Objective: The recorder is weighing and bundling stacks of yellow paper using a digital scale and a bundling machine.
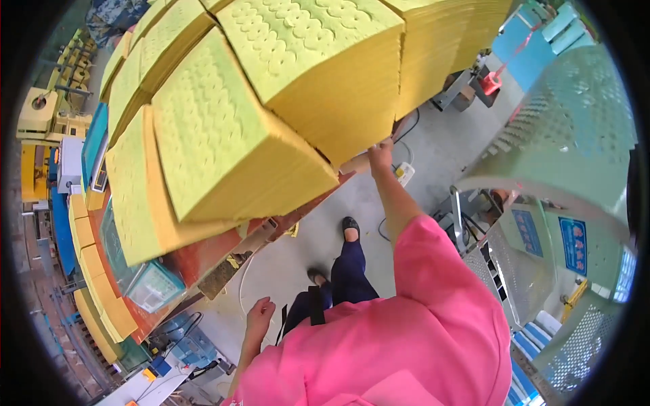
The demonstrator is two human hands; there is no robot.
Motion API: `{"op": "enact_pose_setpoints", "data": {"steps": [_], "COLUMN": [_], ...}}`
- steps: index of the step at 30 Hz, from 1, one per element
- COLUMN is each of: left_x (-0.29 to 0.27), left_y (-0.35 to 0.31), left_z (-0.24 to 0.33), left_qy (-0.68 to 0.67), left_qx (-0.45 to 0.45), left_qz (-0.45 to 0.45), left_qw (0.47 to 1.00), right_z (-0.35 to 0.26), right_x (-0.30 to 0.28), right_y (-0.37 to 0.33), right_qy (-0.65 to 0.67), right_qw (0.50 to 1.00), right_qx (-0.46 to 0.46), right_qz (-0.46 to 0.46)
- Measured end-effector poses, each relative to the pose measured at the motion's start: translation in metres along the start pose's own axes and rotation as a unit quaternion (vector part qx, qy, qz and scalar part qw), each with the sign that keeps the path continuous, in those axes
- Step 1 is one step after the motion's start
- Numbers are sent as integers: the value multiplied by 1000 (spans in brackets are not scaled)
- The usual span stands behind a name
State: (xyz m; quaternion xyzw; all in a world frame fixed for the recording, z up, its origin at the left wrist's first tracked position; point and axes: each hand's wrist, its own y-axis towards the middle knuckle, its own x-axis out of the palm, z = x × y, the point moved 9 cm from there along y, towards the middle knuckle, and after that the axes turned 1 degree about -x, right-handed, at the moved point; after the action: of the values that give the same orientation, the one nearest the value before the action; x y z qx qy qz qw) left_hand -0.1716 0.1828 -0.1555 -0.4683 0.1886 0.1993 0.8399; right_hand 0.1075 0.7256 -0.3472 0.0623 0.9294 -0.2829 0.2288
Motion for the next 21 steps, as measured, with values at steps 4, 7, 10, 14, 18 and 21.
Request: {"op": "enact_pose_setpoints", "data": {"steps": [4,7,10,14,18,21], "left_x": [9,5,-2,0,-3,1], "left_y": [3,12,12,34,64,79], "left_z": [-12,-5,-3,5,14,73], "left_qy": [28,6,22,98,116,109], "left_qx": [-75,-59,-31,18,53,115], "left_qz": [-28,-8,6,-17,-21,-68], "left_qw": [996,998,999,995,992,985], "right_z": [-9,-13,-17,-12,9,55], "right_x": [30,17,-3,-15,-12,-48], "right_y": [10,4,-2,-21,-53,-11], "right_qy": [15,51,97,198,232,156], "right_qw": [999,998,995,973,968,982], "right_qx": [22,24,3,-88,2,-68], "right_qz": [-39,-7,26,83,-93,-79]}}
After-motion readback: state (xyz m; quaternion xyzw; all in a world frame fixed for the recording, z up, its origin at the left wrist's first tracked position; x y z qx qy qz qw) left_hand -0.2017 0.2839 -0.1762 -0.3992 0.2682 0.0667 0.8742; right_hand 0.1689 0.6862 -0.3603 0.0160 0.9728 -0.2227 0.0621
